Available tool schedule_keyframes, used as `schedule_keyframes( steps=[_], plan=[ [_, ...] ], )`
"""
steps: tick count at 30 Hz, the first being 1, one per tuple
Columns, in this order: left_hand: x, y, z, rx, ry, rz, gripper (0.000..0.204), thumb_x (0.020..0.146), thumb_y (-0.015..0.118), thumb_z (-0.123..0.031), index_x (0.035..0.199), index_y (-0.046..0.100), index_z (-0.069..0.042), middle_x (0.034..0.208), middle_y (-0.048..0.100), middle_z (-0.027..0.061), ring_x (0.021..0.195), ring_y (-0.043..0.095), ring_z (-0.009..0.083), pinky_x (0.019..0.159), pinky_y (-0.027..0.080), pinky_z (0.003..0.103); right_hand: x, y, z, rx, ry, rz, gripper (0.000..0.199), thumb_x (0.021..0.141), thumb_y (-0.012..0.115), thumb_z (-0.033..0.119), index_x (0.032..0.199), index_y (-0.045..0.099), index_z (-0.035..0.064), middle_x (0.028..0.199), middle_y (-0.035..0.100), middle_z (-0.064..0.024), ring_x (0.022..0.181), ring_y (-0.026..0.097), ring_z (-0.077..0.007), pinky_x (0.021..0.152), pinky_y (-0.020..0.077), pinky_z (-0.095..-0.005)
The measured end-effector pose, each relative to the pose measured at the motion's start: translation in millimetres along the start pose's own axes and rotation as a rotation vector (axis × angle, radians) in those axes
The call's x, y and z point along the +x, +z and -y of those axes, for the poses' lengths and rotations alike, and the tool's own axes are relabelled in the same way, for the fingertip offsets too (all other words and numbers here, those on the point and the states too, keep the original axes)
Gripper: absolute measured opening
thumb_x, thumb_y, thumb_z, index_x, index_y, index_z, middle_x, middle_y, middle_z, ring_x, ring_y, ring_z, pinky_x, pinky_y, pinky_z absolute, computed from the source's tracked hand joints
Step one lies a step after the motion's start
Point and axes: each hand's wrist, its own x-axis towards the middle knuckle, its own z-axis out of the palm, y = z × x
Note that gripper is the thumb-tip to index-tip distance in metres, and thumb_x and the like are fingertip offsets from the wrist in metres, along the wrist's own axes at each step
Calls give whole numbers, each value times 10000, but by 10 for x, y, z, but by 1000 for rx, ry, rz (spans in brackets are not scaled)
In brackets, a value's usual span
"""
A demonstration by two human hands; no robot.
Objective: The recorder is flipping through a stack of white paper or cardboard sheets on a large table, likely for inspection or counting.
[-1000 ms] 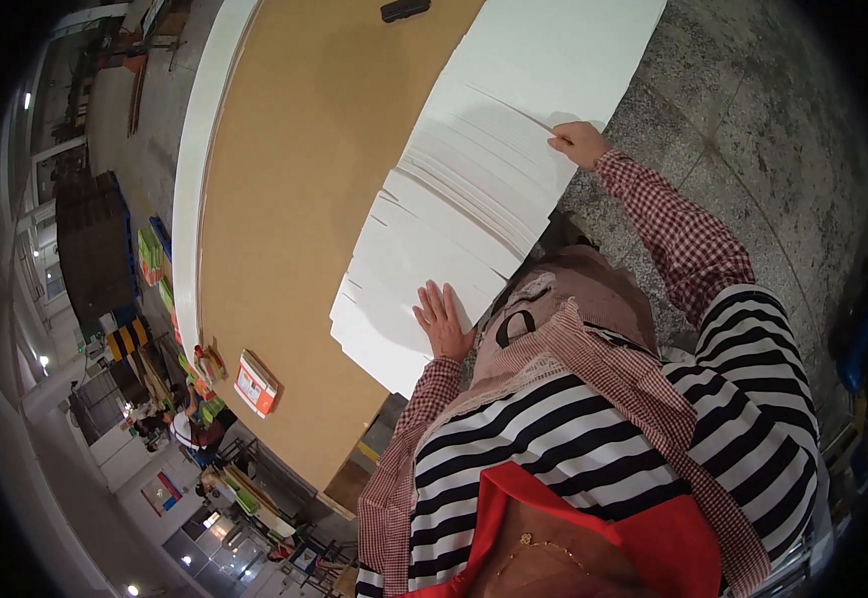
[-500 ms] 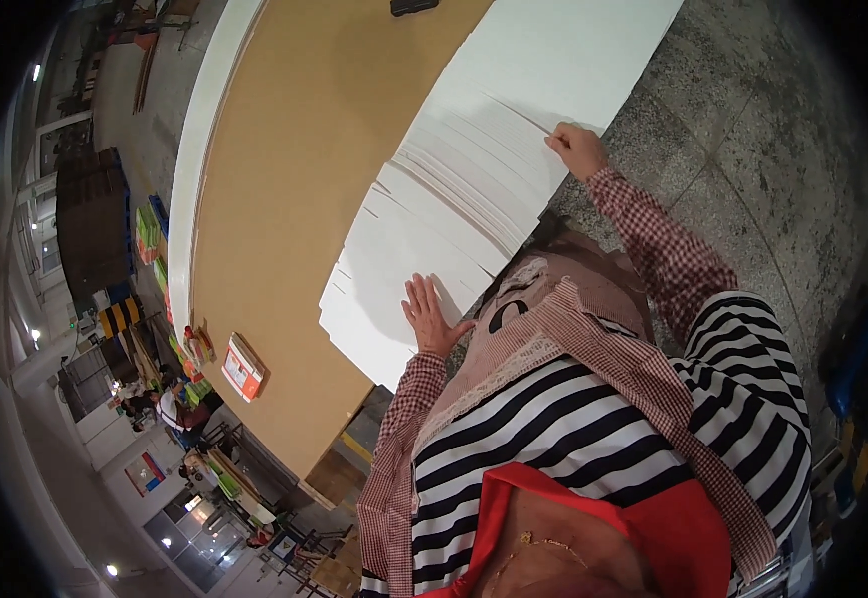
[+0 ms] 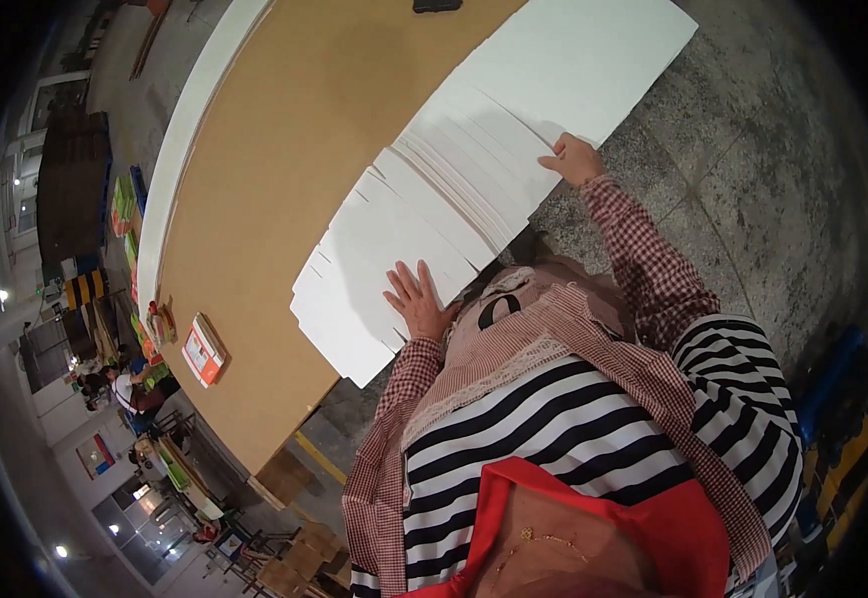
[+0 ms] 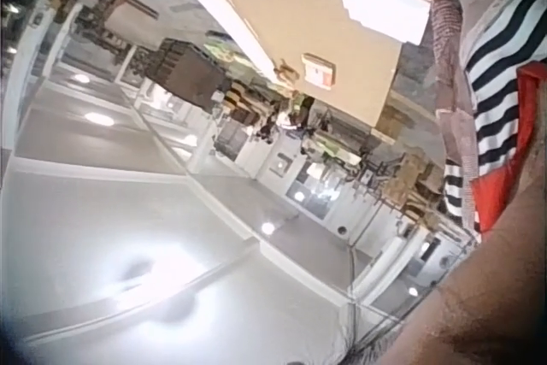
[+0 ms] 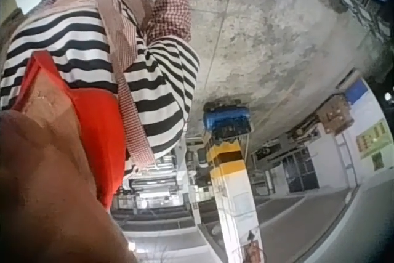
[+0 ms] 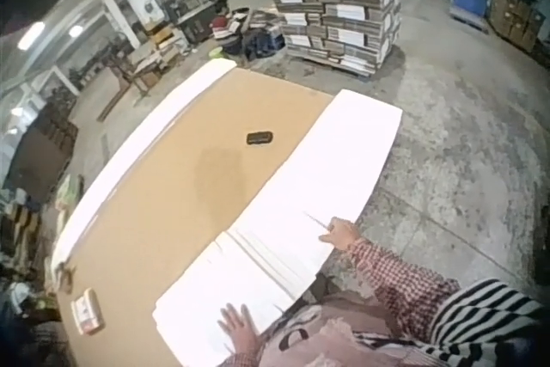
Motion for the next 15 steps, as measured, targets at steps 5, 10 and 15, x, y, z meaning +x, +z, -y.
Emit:
schedule_keyframes(
  steps=[5,10,15],
  plan=[
    [-9,9,19,-20,-4,-2,1313,588,889,-470,1545,62,-117,1576,-74,266,1452,-82,463,1109,46,682,493,-112,-67,184,-39,423,474,859,672,436,934,691,-32,747,655,-128,686,604,-219,686,494,-383],
    [-5,100,64,-20,11,-82,1263,610,887,-413,1546,84,-145,1585,-60,244,1453,-62,466,1114,66,676,710,105,-216,-28,-89,321,423,895,652,353,720,646,-31,568,583,-103,501,559,-167,475,466,-350],
    [-13,118,62,-43,0,-84,1253,602,901,-333,1548,92,-184,1592,-50,231,1456,-42,461,1126,82,659,696,128,-187,-139,-39,336,390,880,659,371,824,670,-15,699,624,-128,649,615,-236,625,510,-397]
  ],
)
